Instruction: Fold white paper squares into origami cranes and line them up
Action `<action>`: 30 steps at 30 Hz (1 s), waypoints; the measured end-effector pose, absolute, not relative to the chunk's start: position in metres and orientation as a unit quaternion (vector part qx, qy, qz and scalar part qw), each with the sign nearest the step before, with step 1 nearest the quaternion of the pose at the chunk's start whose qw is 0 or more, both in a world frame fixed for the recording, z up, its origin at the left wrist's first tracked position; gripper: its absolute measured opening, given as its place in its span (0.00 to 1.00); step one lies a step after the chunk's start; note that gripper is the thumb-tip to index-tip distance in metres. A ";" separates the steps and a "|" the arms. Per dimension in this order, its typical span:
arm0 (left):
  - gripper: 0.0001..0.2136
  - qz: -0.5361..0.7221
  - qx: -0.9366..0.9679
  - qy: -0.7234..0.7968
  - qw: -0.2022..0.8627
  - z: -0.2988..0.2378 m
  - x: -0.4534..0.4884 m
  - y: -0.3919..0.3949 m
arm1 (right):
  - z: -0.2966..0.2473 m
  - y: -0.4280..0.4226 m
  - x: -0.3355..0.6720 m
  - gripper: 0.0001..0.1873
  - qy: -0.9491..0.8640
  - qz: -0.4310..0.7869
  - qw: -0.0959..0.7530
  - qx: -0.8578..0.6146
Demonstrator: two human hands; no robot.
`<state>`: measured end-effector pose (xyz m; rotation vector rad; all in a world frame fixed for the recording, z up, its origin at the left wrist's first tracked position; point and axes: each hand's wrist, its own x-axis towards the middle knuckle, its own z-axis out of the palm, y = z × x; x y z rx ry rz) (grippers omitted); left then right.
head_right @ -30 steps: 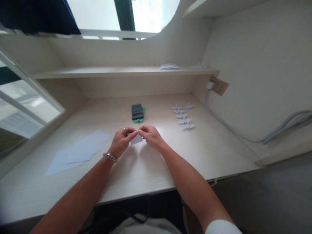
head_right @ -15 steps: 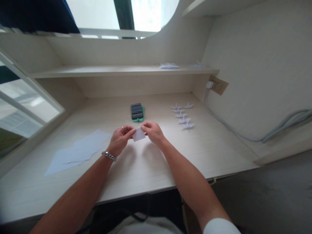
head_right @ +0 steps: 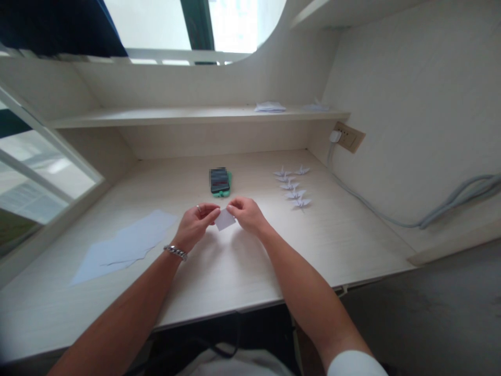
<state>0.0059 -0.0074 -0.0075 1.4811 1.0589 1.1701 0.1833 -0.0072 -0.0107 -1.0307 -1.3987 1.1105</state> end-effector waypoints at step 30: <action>0.19 0.584 0.460 0.455 0.491 -0.007 0.014 -0.007 | -0.009 -0.013 0.170 0.12 -0.531 0.492 0.533 -0.439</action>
